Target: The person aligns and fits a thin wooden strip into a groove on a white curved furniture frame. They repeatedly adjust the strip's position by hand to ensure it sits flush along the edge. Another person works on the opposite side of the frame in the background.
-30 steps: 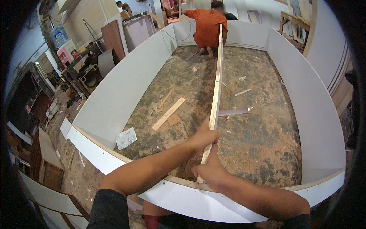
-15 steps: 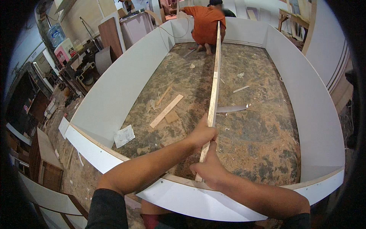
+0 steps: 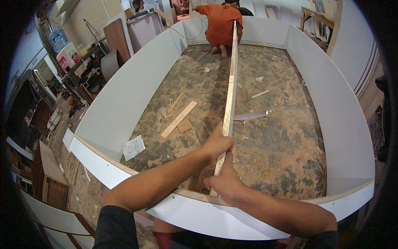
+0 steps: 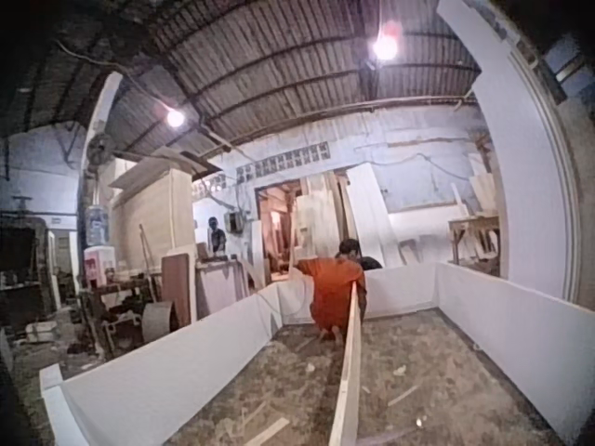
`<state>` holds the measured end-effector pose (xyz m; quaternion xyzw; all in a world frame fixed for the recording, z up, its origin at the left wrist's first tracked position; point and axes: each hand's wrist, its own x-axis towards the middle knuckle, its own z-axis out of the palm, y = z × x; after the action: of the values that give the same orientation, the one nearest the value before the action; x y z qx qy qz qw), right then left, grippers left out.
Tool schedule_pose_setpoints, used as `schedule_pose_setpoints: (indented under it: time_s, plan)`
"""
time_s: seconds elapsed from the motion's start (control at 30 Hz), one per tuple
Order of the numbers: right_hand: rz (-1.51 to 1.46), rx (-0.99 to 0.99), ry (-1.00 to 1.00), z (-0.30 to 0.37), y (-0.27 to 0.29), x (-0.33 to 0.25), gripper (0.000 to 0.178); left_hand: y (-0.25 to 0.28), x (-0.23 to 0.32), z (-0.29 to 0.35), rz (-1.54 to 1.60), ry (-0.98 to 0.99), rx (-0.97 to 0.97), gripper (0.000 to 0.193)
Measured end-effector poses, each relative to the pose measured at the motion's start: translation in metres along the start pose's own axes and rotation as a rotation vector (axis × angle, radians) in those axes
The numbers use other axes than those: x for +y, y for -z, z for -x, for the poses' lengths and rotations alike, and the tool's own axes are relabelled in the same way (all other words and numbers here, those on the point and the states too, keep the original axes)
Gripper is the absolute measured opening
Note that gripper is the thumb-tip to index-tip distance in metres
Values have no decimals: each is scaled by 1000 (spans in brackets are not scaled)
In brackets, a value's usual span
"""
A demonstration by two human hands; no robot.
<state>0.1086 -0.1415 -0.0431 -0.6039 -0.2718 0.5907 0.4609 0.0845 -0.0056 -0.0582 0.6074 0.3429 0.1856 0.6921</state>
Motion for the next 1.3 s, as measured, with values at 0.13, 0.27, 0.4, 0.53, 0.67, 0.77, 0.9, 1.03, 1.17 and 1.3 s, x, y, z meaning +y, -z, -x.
schedule_pose_setpoints:
  time_s: [0.13,0.27,0.4,0.53,0.67,0.77,0.9,1.03,1.17,1.3]
  plan:
    - [27,29,48,-2,1,7,123,1,-4,0,-40,25,23,68]
    - [33,34,11,-6,0,13,124,1,-4,0,-26,18,16,66]
    - [14,31,35,-7,-2,10,125,0,1,2,-20,-8,3,68]
    - [67,69,-4,-6,-3,7,125,1,1,0,-75,-22,19,70]
    - [78,38,-1,-4,0,10,123,4,-6,-2,-49,36,27,72]
    - [84,40,30,-5,0,10,123,5,-8,-3,-3,9,-15,71]
    - [82,27,-1,-5,-1,5,122,3,-3,-1,2,16,-10,72]
    - [80,50,2,-4,-2,4,121,1,1,2,7,4,-6,72]
    - [51,48,31,-6,-1,7,122,1,-1,2,9,1,-12,73]
    - [59,45,27,-7,-1,13,122,1,0,2,-8,38,12,75]
